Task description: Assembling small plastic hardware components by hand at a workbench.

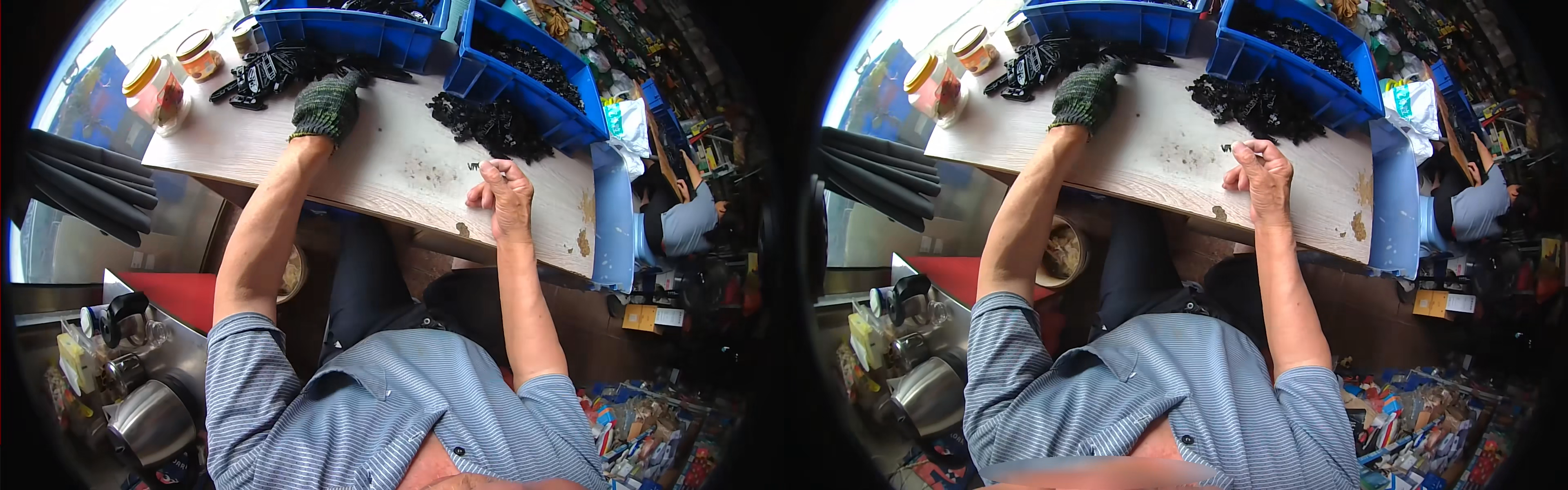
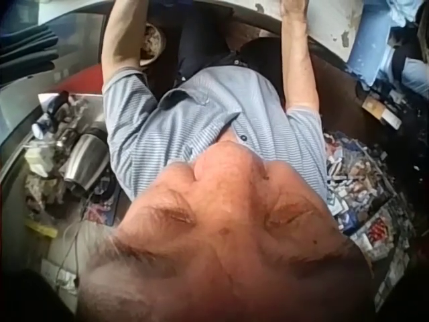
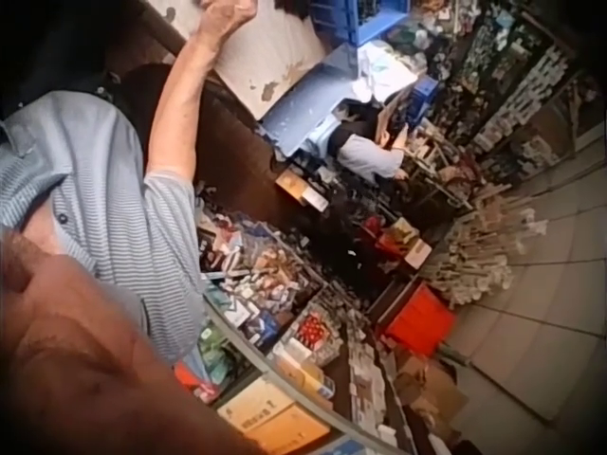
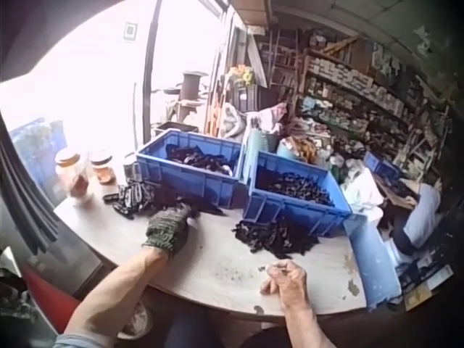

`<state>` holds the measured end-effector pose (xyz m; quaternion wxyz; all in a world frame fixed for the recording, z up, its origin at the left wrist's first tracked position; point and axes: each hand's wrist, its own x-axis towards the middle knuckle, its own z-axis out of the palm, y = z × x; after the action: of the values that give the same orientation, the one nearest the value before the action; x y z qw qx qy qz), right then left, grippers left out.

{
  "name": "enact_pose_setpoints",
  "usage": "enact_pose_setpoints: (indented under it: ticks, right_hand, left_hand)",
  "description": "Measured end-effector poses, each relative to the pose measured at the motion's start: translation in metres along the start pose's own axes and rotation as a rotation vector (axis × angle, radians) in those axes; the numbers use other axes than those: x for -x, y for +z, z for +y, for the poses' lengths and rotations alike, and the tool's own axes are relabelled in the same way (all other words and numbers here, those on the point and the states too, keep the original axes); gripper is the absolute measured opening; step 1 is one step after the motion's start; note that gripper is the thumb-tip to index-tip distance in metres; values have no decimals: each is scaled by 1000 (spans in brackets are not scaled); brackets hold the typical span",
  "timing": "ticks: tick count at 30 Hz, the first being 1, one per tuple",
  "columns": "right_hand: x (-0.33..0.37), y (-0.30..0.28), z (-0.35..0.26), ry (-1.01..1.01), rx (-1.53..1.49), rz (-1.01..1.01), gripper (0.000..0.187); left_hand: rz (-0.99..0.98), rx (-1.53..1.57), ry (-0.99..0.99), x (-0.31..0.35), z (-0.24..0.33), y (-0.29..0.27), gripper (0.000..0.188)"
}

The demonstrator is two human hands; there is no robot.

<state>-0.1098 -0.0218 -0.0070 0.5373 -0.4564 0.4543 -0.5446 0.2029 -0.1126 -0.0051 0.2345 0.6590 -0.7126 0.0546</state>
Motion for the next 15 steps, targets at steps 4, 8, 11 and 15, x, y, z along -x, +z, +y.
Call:
enact_pose_setpoints:
  ticks: [4,8,11,15]
  right_hand:
    - [0,-3,2,-1,6,9,20]
    - [-1,-4,2,-19,8,21,20]
    - [1,0,0,-19,14,35,21]
    - [2,1,-1,-29,15,39,22]
  left_hand:
    - [21,-45,103,19,16,-2,29]
    - [13,-22,204,52,38,-17,27]
    - [95,67,257,63,43,-20,27]
    - [86,130,177,65,53,-23,22]
